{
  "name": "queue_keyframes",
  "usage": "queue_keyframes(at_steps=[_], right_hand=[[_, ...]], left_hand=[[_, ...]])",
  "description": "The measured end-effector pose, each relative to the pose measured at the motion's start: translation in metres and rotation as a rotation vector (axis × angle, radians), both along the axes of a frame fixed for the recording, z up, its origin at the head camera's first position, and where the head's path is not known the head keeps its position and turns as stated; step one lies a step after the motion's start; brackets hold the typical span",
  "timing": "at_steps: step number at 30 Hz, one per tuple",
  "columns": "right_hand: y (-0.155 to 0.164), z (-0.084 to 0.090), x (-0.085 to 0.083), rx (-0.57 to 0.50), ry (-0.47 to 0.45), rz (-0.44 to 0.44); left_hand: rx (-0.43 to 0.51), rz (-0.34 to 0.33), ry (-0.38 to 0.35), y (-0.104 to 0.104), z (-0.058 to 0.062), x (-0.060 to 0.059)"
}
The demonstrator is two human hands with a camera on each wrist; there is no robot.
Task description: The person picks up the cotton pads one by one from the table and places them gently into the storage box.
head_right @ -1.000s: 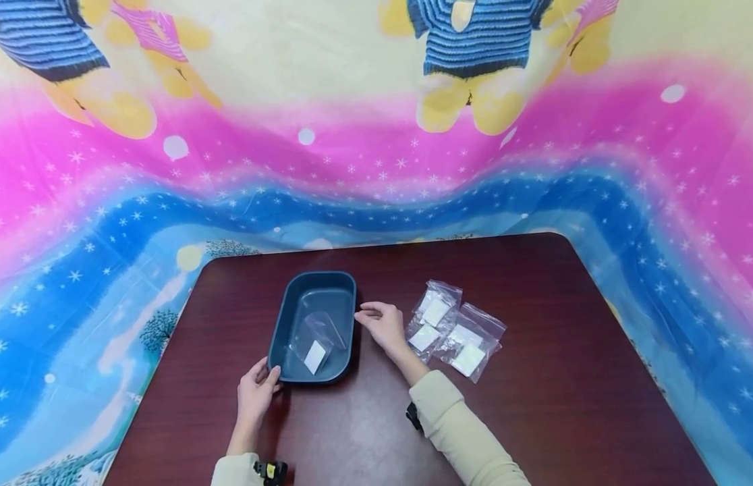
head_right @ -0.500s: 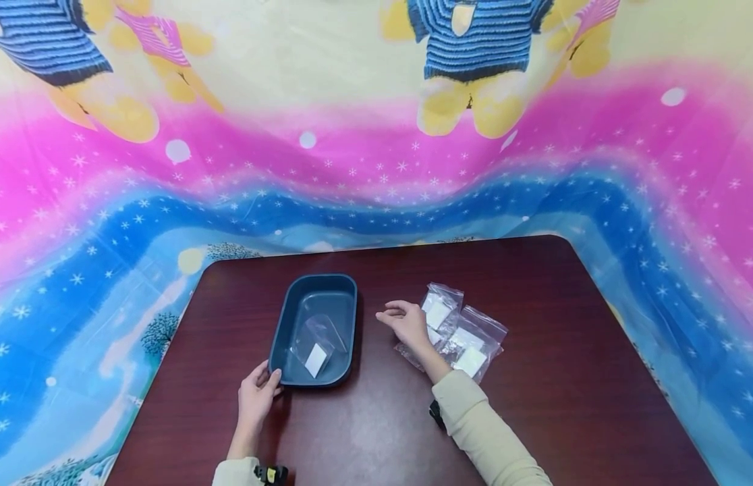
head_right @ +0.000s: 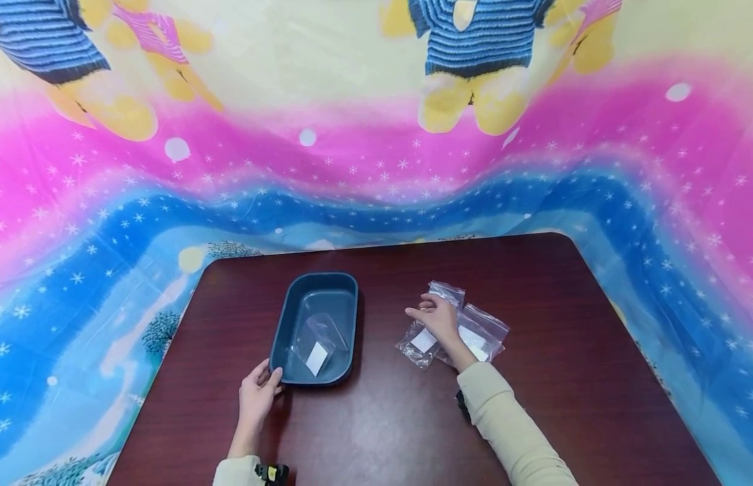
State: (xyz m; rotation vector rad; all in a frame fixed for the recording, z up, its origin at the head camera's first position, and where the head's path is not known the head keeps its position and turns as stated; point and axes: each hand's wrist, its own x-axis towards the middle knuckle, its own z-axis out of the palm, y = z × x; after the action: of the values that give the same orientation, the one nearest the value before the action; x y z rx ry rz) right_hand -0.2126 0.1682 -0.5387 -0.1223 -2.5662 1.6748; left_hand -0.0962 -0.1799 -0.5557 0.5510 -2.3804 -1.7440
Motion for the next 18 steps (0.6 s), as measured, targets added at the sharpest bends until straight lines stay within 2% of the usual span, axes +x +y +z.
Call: queue_keyframes(at_steps=[6,11,14,18], right_hand=[[0.022,-0.009,-0.006,0.084,0.043,-0.009],[0.037,-0.014,-0.008,0.253,0.075,-0.009],[0.045,-0.017,-0.009,0.345,0.076,0.002],[0.052,-0.024,-0.011,0.408,0.038,0.039]], left_hand=[[0.015,-0.002,0.003,0.001,0.001,-0.001],[0.024,-0.002,-0.006,0.000,0.000,-0.001],[0.024,-0.002,-0.013,0.001,0.000,-0.001],[0.030,-0.001,-0.017,0.001,0.002,0.000]])
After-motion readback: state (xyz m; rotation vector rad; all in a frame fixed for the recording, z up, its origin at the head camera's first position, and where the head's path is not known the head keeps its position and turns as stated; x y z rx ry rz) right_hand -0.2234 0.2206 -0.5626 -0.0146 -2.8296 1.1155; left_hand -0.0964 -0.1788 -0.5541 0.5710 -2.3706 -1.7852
